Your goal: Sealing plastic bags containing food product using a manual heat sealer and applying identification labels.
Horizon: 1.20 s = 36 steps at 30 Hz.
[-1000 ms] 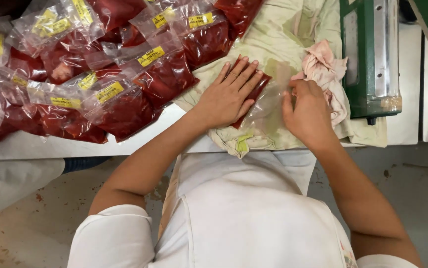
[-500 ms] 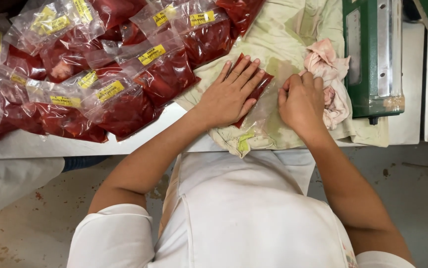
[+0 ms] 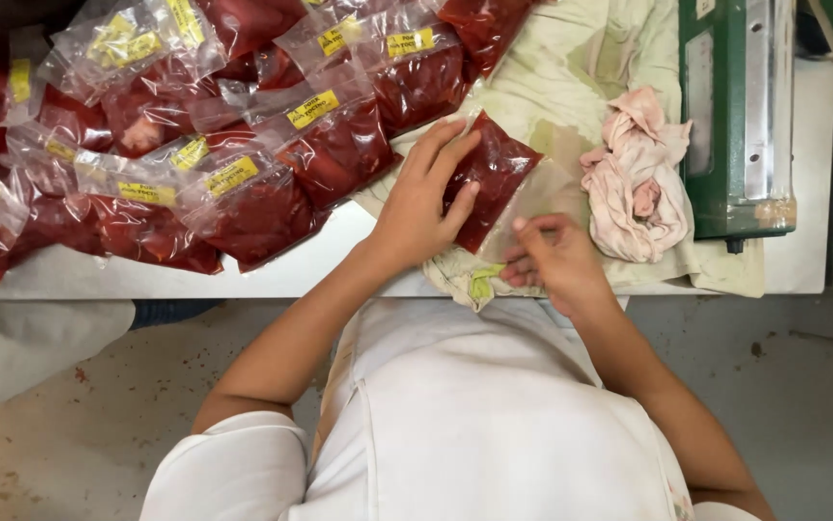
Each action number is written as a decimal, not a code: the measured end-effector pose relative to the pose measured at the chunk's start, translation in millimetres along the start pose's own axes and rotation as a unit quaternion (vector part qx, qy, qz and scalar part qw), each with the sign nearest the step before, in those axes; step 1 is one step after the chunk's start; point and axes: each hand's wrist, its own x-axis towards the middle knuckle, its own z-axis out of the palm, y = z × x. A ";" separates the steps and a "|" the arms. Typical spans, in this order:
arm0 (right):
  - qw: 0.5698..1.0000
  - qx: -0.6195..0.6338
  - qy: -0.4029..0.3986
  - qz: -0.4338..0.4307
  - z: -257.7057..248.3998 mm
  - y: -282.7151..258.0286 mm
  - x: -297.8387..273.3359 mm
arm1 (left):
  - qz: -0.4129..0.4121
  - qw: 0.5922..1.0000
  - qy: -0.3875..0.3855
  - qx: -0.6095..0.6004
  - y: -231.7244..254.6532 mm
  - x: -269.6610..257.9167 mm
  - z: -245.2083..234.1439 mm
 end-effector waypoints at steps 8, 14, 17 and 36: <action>0.995 -0.097 -0.011 0.010 18.3 -28.5 13.4 | -0.056 0.998 -0.008 -0.003 2.0 -2.4 2.0; 0.959 -0.103 -0.032 -0.263 28.6 -76.7 -2.8 | -0.068 0.992 0.027 -0.100 10.4 8.9 -1.2; 0.943 -0.082 -0.066 -0.314 22.5 -124.3 -43.5 | -0.179 0.927 0.019 -0.329 4.7 16.1 24.3; 0.962 -0.082 0.251 -0.065 -204.8 -189.8 29.0 | -0.407 0.695 -0.129 -0.579 129.9 191.5 141.6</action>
